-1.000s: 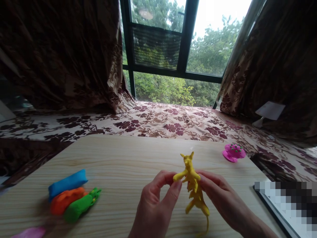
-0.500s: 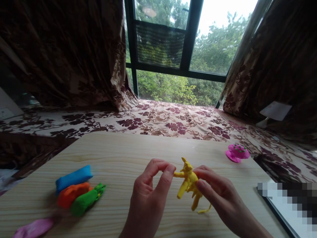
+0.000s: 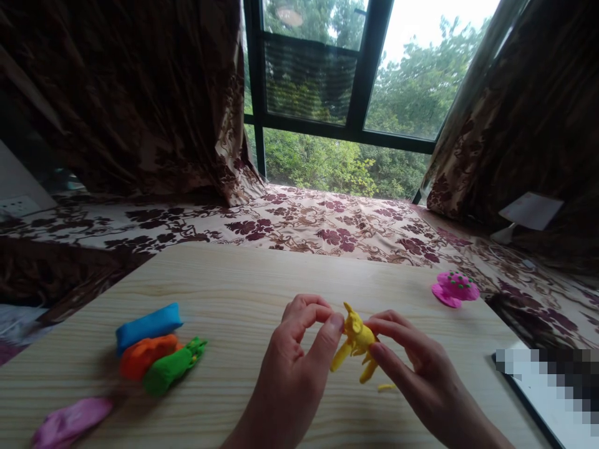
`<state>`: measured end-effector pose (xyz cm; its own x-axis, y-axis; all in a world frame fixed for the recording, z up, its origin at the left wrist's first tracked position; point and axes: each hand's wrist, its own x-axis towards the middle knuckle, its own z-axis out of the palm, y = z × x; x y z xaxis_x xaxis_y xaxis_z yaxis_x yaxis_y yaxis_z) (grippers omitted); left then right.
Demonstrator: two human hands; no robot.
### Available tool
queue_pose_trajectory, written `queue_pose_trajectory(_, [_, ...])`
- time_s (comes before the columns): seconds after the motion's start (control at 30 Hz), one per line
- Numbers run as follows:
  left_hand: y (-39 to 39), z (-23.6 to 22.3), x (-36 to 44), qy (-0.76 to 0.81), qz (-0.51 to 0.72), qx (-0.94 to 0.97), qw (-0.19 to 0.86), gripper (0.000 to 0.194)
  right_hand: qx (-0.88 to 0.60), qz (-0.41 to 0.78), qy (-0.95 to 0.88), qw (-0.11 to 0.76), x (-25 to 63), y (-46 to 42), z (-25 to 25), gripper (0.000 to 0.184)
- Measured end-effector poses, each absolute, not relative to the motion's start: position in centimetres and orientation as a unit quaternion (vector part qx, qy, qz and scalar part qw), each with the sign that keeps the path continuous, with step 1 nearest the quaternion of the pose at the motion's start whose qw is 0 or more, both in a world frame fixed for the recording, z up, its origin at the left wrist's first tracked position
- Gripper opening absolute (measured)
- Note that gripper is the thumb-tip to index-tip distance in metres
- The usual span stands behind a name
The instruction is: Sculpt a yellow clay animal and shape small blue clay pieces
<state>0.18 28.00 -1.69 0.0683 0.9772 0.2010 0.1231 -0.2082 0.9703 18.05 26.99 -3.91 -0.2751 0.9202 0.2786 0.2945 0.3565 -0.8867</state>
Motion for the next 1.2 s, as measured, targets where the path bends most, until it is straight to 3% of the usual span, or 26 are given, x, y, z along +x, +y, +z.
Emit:
queue_pose_trajectory(0.27, [28.3, -3.0, 0.3, 0.452, 0.496, 0.606, 0.427, 0.017, -0.432, 0.350, -0.719, 0.418, 17.9, 27.1, -4.0, 0.022])
queue_pose_trajectory(0.53, [28.4, -4.1, 0.3, 0.473, 0.507, 0.623, 0.363, 0.011, -0.444, 0.342, -0.717, 0.414, 17.9, 27.3, -4.1, 0.020])
queue_pose_trajectory(0.97, [28.5, -3.2, -0.1, 0.487, 0.514, 0.609, 0.357, 0.019, -0.456, 0.419, -0.673, 0.404, 18.3, 27.4, -4.2, 0.018])
queue_pose_trajectory(1.2, [28.1, -3.6, 0.5, 0.499, 0.516, 0.653, 0.243, 0.004, -0.455, 0.408, -0.685, 0.397, 18.1, 27.4, -4.0, 0.017])
